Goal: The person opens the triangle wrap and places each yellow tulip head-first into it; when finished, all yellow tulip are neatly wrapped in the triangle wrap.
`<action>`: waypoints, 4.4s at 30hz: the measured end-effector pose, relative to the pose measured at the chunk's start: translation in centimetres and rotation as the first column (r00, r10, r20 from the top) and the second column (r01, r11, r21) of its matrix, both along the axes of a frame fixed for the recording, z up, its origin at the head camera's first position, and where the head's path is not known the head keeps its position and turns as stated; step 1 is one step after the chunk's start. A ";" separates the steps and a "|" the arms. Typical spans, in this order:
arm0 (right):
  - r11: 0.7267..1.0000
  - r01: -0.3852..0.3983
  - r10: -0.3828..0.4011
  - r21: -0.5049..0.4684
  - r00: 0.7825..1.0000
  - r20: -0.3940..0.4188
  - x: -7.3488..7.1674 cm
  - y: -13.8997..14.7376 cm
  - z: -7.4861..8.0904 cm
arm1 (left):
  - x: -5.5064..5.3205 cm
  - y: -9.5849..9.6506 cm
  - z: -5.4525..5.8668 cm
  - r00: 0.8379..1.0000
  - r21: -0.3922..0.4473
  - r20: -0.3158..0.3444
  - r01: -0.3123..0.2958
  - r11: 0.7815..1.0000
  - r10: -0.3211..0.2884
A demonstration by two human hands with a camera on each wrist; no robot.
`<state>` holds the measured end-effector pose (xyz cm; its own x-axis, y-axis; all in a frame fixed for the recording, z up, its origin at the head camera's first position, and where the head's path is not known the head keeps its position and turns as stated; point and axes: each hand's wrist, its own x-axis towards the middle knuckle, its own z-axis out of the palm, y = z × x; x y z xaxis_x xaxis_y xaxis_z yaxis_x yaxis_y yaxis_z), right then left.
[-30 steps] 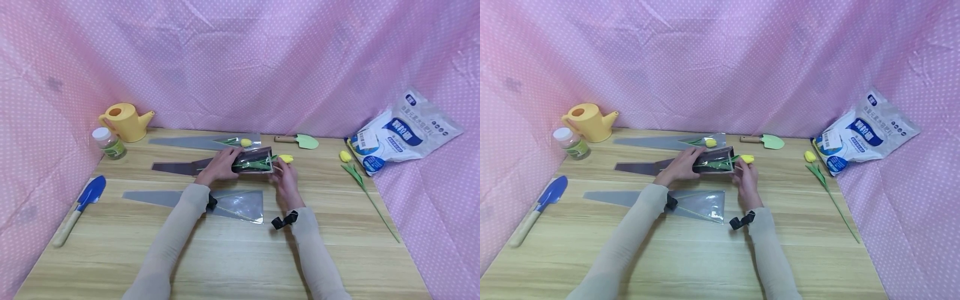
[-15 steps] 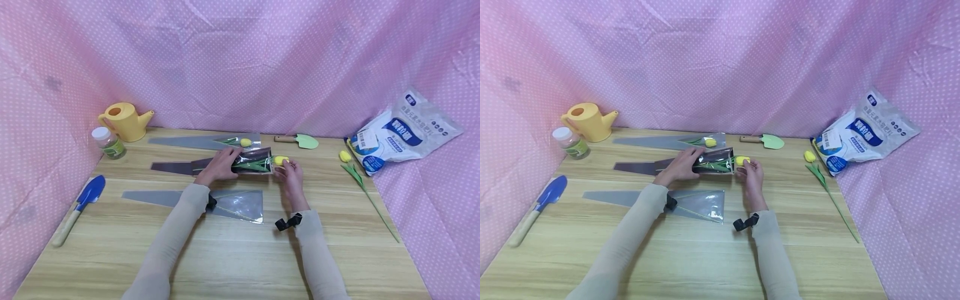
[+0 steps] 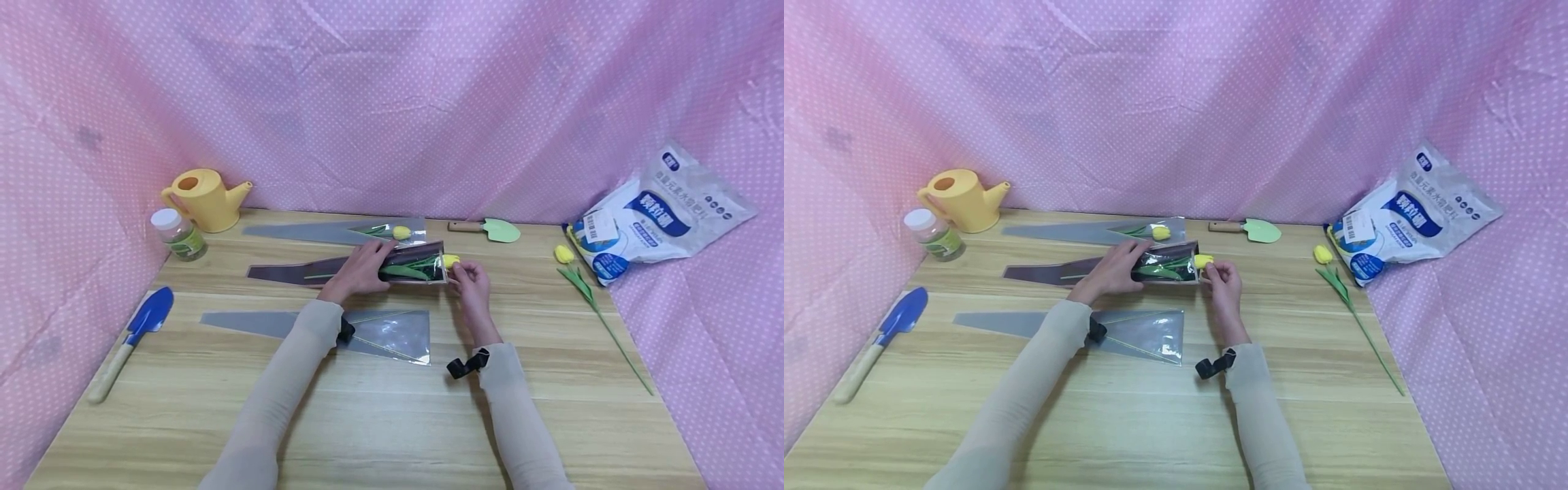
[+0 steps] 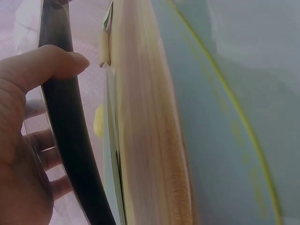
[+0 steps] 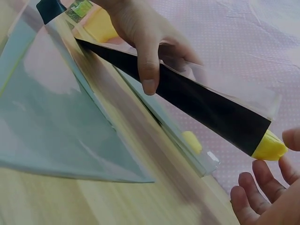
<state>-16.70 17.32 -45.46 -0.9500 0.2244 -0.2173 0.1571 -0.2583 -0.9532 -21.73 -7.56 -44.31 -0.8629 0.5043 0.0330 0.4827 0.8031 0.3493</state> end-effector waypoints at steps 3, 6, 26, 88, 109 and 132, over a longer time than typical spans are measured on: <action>1.000 0.006 -0.006 -0.013 1.000 -0.006 -0.1 -0.1 -0.2 | 0.0 0.1 0.0 1.000 0.000 -0.004 -0.001 1.000 0.001; 0.999 0.011 -0.012 -0.038 1.000 -0.021 -0.2 -0.1 -0.4 | 0.0 0.2 0.0 1.000 0.001 -0.005 -0.003 1.000 0.003; 0.975 -0.208 0.201 0.081 0.976 0.088 0.1 -0.4 -0.3 | -0.1 0.2 0.1 1.000 -0.004 -0.031 0.005 1.000 -0.005; 0.586 -0.419 0.412 0.694 0.891 0.189 -0.5 0.4 -0.8 | -0.8 -3.6 0.7 0.991 -0.017 0.136 0.004 1.000 -0.002; 0.437 -0.485 0.582 0.757 0.795 0.173 5.3 2.2 -0.7 | 7.2 -3.8 2.1 0.997 0.262 0.073 -0.006 0.965 -0.013; 0.267 -0.503 0.636 0.822 0.733 0.242 8.4 2.0 -1.5 | 12.1 -3.9 1.3 0.886 0.063 0.450 0.092 0.994 -0.111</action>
<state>-8.33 19.28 -47.00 -0.9086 -0.3869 -0.1573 -0.1917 0.7210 -0.6659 -9.63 -11.49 -42.97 -0.7333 0.5961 -0.3269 0.3434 0.7398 0.5786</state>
